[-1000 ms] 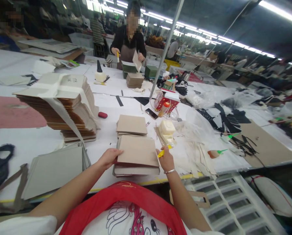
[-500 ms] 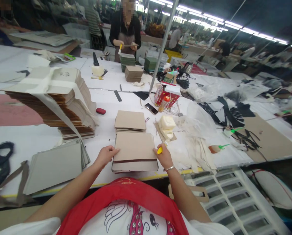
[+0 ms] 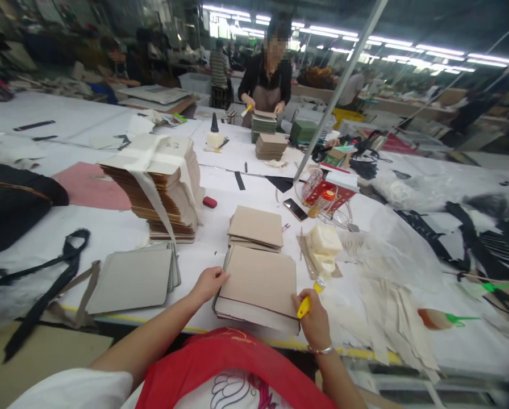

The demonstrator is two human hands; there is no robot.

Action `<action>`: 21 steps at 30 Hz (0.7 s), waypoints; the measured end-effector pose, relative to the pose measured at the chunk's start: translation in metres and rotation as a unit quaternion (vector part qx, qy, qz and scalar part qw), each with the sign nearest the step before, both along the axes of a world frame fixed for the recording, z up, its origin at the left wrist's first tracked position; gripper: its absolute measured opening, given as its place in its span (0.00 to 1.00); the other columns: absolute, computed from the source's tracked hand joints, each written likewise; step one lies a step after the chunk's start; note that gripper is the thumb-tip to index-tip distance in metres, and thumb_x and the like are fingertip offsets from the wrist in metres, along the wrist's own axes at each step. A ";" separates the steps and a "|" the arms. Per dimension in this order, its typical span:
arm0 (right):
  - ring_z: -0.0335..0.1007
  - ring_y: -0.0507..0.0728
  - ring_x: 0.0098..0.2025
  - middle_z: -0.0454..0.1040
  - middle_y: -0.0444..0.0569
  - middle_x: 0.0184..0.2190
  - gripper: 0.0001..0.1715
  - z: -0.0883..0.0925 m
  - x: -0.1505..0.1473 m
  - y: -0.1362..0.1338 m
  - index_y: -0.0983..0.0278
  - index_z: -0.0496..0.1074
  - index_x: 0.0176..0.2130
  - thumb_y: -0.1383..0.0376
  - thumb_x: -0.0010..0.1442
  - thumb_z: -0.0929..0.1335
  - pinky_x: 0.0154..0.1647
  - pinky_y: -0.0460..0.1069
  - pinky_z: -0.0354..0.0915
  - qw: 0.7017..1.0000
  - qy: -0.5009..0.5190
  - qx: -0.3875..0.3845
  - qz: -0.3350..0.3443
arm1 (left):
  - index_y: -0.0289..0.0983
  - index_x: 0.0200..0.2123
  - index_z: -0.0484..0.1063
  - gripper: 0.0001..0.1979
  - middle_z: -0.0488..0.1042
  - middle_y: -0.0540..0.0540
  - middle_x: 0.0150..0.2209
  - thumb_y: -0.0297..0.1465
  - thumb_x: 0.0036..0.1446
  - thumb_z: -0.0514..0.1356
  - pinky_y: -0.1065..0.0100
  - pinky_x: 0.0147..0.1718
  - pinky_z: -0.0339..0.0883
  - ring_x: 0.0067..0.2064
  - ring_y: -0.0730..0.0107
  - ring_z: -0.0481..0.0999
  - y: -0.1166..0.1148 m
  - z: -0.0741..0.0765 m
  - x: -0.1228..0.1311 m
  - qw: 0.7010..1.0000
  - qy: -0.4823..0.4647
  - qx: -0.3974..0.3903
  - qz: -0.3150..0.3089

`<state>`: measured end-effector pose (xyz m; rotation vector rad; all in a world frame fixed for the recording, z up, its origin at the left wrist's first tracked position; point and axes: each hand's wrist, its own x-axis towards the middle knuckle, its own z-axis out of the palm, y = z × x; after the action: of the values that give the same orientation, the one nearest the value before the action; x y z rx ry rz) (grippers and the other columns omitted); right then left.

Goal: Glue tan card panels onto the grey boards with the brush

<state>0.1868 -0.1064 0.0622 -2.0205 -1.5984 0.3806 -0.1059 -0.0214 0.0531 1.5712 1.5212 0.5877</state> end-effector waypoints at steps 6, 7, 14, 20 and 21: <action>0.63 0.52 0.21 0.66 0.42 0.22 0.16 -0.005 0.003 -0.003 0.61 0.59 0.33 0.51 0.56 0.60 0.24 0.46 0.56 1.000 -0.007 0.000 0.005 | 0.36 0.16 0.60 0.15 0.58 0.54 0.16 0.40 0.45 0.54 0.72 0.23 0.50 0.23 0.75 0.59 0.000 0.001 0.000 1.000 0.004 -0.021 -0.008; 0.64 0.52 0.22 0.67 0.42 0.22 0.15 -0.005 0.003 -0.002 0.61 0.59 0.33 0.51 0.56 0.60 0.24 0.45 0.56 1.000 -0.004 0.000 0.002 | 0.36 0.16 0.61 0.15 0.59 0.54 0.16 0.40 0.45 0.54 0.72 0.23 0.50 0.23 0.75 0.59 0.001 0.000 0.000 1.000 0.006 -0.024 -0.010; 0.64 0.52 0.22 0.67 0.42 0.23 0.15 -0.004 0.004 -0.001 0.60 0.58 0.33 0.52 0.56 0.60 0.25 0.45 0.56 1.000 0.010 -0.003 0.001 | 0.35 0.15 0.62 0.17 0.60 0.54 0.16 0.43 0.43 0.55 0.72 0.23 0.51 0.23 0.74 0.59 0.003 -0.005 0.000 0.999 -0.008 -0.042 -0.005; 0.62 0.52 0.20 0.63 0.40 0.19 0.15 -0.004 0.003 -0.001 0.61 0.59 0.33 0.52 0.56 0.59 0.22 0.45 0.53 1.000 -0.006 -0.012 0.004 | 0.36 0.14 0.59 0.19 0.56 0.55 0.15 0.45 0.42 0.55 0.73 0.22 0.48 0.22 0.76 0.56 0.004 -0.003 0.000 0.999 -0.004 -0.054 0.000; 0.62 0.52 0.20 0.63 0.40 0.18 0.14 -0.003 0.003 -0.001 0.61 0.59 0.33 0.52 0.56 0.59 0.23 0.45 0.53 1.000 -0.004 -0.013 0.005 | 0.36 0.14 0.58 0.19 0.55 0.55 0.15 0.45 0.42 0.55 0.73 0.22 0.48 0.21 0.76 0.55 0.004 -0.002 0.000 0.998 -0.005 -0.054 -0.002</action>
<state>0.1896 -0.1071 0.0592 -2.0371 -1.6163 0.3994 -0.1055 -0.0171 0.0509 1.4854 1.5161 0.5019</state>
